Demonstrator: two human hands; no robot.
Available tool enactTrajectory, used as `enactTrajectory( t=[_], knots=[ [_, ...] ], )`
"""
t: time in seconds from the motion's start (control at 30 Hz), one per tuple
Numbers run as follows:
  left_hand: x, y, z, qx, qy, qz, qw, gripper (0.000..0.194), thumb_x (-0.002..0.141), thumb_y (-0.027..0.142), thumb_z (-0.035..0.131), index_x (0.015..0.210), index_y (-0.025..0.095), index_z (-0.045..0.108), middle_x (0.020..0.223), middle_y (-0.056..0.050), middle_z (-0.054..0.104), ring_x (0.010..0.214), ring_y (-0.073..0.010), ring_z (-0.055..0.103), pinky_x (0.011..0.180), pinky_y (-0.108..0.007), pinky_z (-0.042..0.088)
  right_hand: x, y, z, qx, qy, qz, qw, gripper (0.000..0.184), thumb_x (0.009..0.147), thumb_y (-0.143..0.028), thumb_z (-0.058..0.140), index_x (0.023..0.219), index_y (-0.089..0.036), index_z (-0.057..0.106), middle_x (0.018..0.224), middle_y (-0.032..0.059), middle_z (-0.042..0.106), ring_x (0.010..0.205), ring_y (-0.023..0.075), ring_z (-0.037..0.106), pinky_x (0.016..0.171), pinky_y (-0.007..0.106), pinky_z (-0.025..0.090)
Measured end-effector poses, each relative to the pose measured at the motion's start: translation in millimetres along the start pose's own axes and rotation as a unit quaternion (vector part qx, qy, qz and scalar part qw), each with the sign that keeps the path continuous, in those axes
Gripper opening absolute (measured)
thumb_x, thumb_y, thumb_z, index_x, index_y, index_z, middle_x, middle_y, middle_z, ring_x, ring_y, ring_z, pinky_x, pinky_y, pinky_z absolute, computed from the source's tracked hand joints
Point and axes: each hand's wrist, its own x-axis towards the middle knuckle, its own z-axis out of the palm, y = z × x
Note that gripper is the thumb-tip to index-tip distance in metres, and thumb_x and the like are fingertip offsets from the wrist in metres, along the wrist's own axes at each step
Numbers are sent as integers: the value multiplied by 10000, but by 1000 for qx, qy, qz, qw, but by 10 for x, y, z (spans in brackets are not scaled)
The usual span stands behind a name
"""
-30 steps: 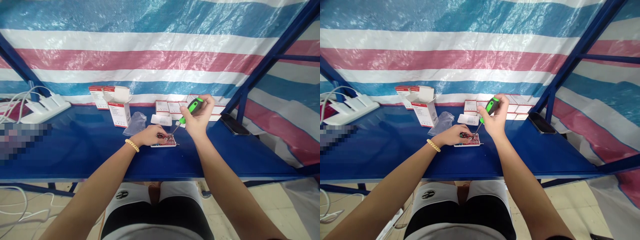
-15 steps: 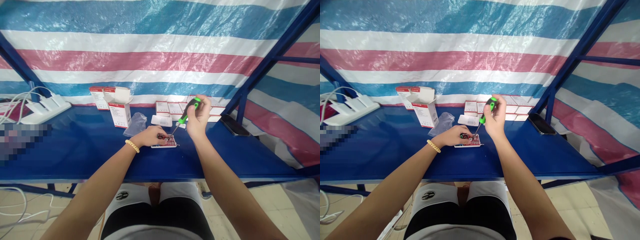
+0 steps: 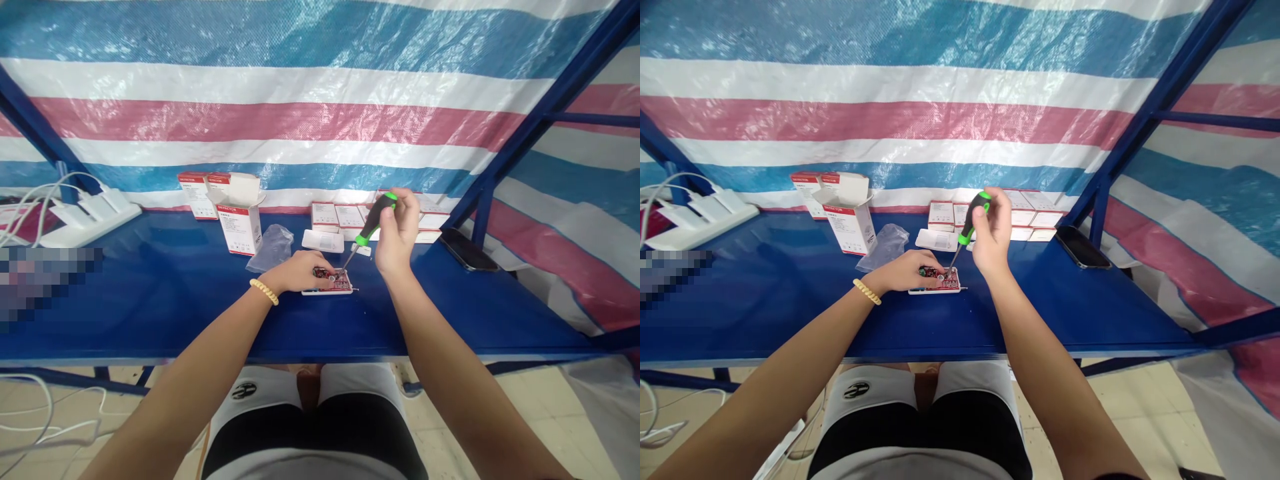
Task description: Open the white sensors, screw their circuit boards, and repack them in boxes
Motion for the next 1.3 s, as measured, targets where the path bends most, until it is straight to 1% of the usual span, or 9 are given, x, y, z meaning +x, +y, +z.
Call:
enactTrajectory(
  t=[0.07,0.13,0.3,0.4,0.57,0.73,0.93,1.17,1.3],
  knots=[
    [-8,1,-3,7,1,9,1000,341,829,432,670,1078,210,743,1015,-71,712,916,-194,632,857,-307,459,-8,-22,9,21,-31,32,999,384,912,-556,470,1229,-341,452,1047,35,609,997,220,646,806,451,584],
    [-18,5,-5,12,5,14,1000,350,820,452,672,1062,211,748,996,-69,714,895,-192,635,849,-310,458,-15,-37,20,16,-36,41,998,411,897,-540,518,1247,-345,427,988,29,612,945,214,653,780,436,585],
    [-36,9,-5,12,10,13,1000,341,731,411,744,999,200,757,994,-54,709,911,-196,641,877,-308,456,-10,-1,18,-39,16,-13,999,552,762,-485,725,1205,-337,430,1005,25,550,943,206,623,837,441,564],
    [-44,12,-14,4,7,10,1000,329,711,399,756,973,199,759,995,-53,703,919,-197,638,890,-306,452,-17,15,9,-38,15,-8,999,528,793,-530,669,1217,-335,422,1066,36,533,983,209,612,872,455,552],
    [-60,18,-48,43,-9,4,999,442,631,454,812,1000,219,752,1013,-43,691,969,-232,624,964,-368,404,-50,-40,20,20,-54,39,998,480,871,-578,521,1276,-351,400,1121,45,592,1020,235,634,873,490,551],
    [-38,-52,-35,74,11,15,997,449,730,406,728,1135,211,718,1029,-63,673,928,-229,628,894,-352,447,-48,3,22,-25,-58,31,998,555,851,-543,581,1339,-367,384,1205,72,572,1070,248,612,841,482,568],
    [-7,-136,18,52,36,17,998,452,726,347,716,1144,174,715,1112,-88,600,1012,-234,602,975,-361,448,-50,163,12,-31,-17,14,999,681,778,-526,686,1349,-387,341,1266,65,502,1091,244,597,843,481,580],
    [-10,-136,-3,35,27,-17,999,474,717,360,729,1165,204,713,1094,-75,595,991,-228,596,978,-379,442,-17,60,4,-29,-53,69,996,554,849,-676,482,1330,-413,404,1298,50,531,1206,270,562,882,495,567],
    [-7,-135,-18,41,18,-12,999,479,743,375,716,1199,229,695,1094,-73,610,1005,-232,597,986,-383,429,5,66,-35,-30,-63,49,996,592,840,-689,490,1356,-413,401,1263,37,562,1205,276,570,838,475,583]
  ],
)
